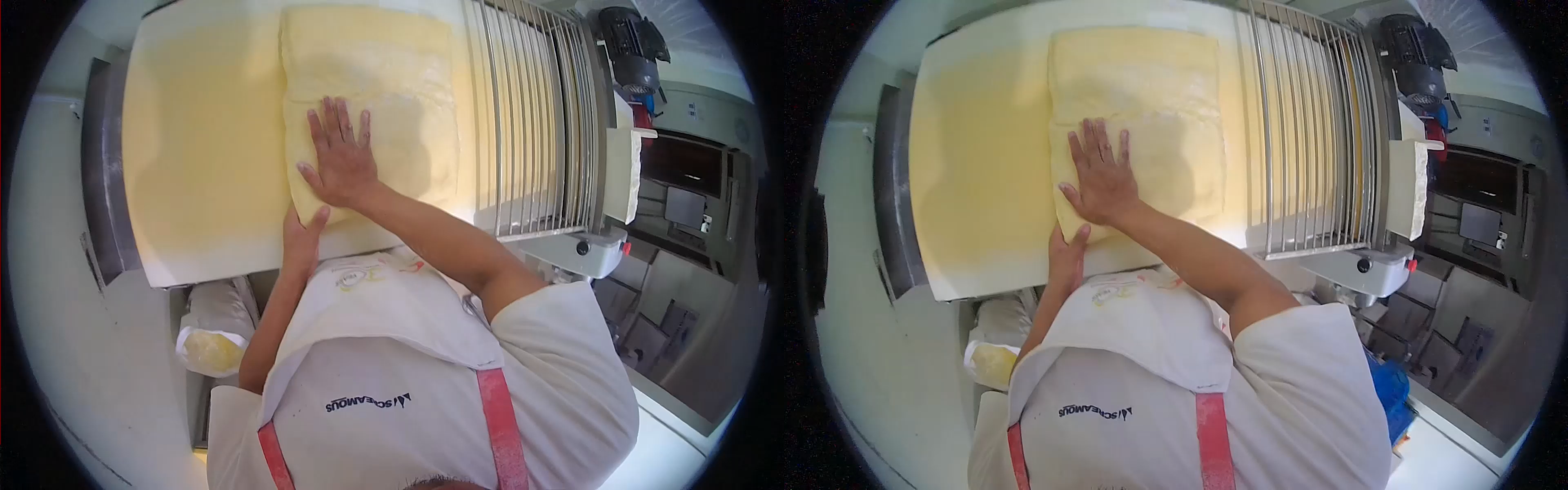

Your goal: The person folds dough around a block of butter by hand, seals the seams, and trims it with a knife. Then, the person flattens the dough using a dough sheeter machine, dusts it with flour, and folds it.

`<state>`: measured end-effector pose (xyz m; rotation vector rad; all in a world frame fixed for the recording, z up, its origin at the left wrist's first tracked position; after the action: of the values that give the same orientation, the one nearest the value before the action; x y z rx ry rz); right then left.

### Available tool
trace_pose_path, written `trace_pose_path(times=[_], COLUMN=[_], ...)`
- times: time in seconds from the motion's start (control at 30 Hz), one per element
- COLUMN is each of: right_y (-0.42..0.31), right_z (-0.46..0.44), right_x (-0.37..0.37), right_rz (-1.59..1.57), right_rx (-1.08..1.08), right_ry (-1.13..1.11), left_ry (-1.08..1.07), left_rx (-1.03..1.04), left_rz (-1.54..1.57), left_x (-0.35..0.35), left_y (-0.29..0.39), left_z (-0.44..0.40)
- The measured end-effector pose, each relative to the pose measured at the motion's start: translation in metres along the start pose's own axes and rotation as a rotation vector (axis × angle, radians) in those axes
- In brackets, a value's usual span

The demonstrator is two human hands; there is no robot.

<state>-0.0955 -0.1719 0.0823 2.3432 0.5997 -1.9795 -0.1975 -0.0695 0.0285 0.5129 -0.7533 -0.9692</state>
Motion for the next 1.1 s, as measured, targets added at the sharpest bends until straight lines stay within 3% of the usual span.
trace_pose_path(times=[0.07,0.17,0.2,0.27,0.33,0.4,0.5,0.57,0.7,0.8,0.9,1.0,1.1], right_y=[0.006,0.030,0.048,0.083,0.089,0.101,0.093,0.085,0.089,0.095,0.116,0.133,0.133], right_z=[0.000,0.000,-0.007,-0.033,-0.085,-0.134,-0.168,-0.162,-0.165,-0.163,-0.150,-0.114,-0.115], right_x=[0.003,-0.002,-0.013,-0.038,-0.055,-0.050,-0.012,0.010,0.014,0.020,-0.012,-0.009,-0.004], right_rz=[-0.012,-0.372,-0.352,-0.320,-0.302,-0.244,-0.144,-0.133,-0.188,-0.195,-0.156,-0.106,-0.163], right_rx=[-0.012,0.086,0.130,0.210,0.185,0.128,0.039,-0.030,-0.016,-0.030,0.021,0.079,0.076], right_ry=[0.015,0.156,0.205,0.275,0.242,0.217,0.112,0.012,0.051,0.055,0.066,0.013,0.052], left_ry=[-0.017,0.073,0.173,0.028,-0.090,-0.149,-0.181,-0.037,-0.109,-0.166,-0.280,-0.133,-0.309], left_rx=[-0.076,0.200,0.559,0.909,1.235,1.285,1.262,1.363,1.143,0.930,0.923,1.327,1.073], left_rz=[0.083,-0.228,-0.602,-0.928,-1.032,-1.221,-1.582,-1.639,-1.899,-1.681,-1.564,-1.748,-1.914], left_x=[-0.003,-0.022,-0.022,0.034,0.115,0.172,0.194,0.193,0.189,0.194,0.210,0.228,0.227], left_y=[-0.003,0.026,0.052,0.104,0.133,0.136,0.112,0.111,0.106,0.118,0.083,0.062,0.067], left_z=[-0.005,-0.007,-0.004,-0.017,-0.054,-0.113,-0.155,-0.153,-0.150,-0.140,-0.145,-0.129,-0.122])
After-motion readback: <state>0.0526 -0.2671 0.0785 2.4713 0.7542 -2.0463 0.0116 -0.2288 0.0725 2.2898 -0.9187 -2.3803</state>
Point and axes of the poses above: each hand's wrist, its own z-axis away from the middle knuckle, its own x-axis out of the palm, y = z × x, the point moved 5 cm from there along -z, towards the middle knuckle, and after that the axes turned 14 degrees about y, right-handed, at the moved point
